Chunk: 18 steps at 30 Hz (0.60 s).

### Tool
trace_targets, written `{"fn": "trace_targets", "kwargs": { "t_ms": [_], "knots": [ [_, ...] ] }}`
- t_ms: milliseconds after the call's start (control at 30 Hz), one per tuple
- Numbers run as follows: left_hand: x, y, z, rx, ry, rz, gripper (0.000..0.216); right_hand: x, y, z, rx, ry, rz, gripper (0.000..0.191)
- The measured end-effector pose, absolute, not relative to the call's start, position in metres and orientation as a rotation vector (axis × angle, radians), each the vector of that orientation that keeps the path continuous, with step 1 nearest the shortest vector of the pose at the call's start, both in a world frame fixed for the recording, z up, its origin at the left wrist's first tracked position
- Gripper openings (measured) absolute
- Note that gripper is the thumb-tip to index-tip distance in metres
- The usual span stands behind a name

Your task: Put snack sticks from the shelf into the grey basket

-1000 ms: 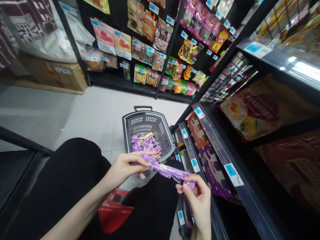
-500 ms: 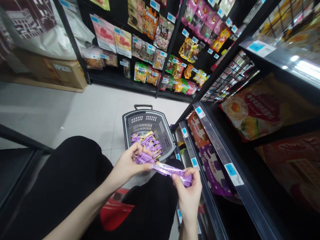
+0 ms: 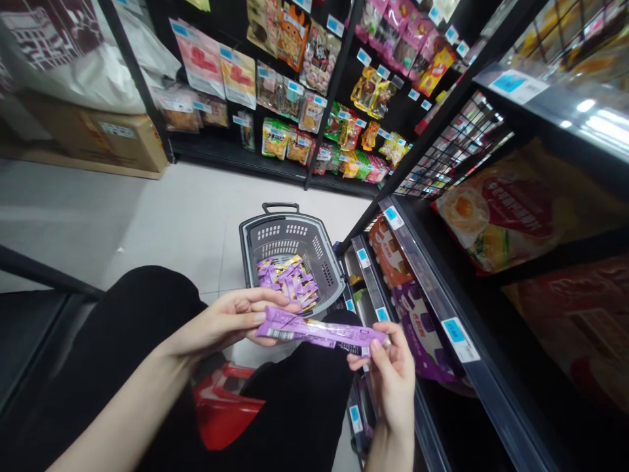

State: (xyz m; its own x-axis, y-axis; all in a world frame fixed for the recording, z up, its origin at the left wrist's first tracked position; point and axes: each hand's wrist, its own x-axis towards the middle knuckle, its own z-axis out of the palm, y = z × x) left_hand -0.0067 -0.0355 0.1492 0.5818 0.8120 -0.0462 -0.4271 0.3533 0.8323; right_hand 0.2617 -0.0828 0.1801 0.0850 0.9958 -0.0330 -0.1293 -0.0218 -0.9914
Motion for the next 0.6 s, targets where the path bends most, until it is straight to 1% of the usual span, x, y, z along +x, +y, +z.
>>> {"fn": "trace_targets", "kwargs": {
  "t_ms": [100, 267, 367, 500, 600],
  "knots": [
    [-0.016, -0.033, 0.152, 1.082, 0.509, 0.777, 0.027, 0.265, -0.087, 0.186, -1.180, -1.122, 1.277, 0.023],
    [0.003, -0.042, 0.166, 1.424, 0.560, 0.595, 0.030, 0.250, -0.086, 0.196, -1.237, -1.456, 1.421, 0.011],
    [0.030, -0.053, 0.171, 1.559, 0.607, 0.610, 0.024, 0.238, -0.079, 0.205, -1.286, -1.712, 1.422, 0.016],
    [0.047, -0.060, 0.170, 1.433, 0.581, 0.589, 0.017, 0.242, -0.071, 0.222, -1.386, -1.887, 1.264, 0.015],
    [0.041, -0.057, 0.165, 1.272, 0.472, 0.507, 0.019, 0.252, -0.068, 0.232, -1.361, -1.876, 1.228, 0.013]
  ]
}}
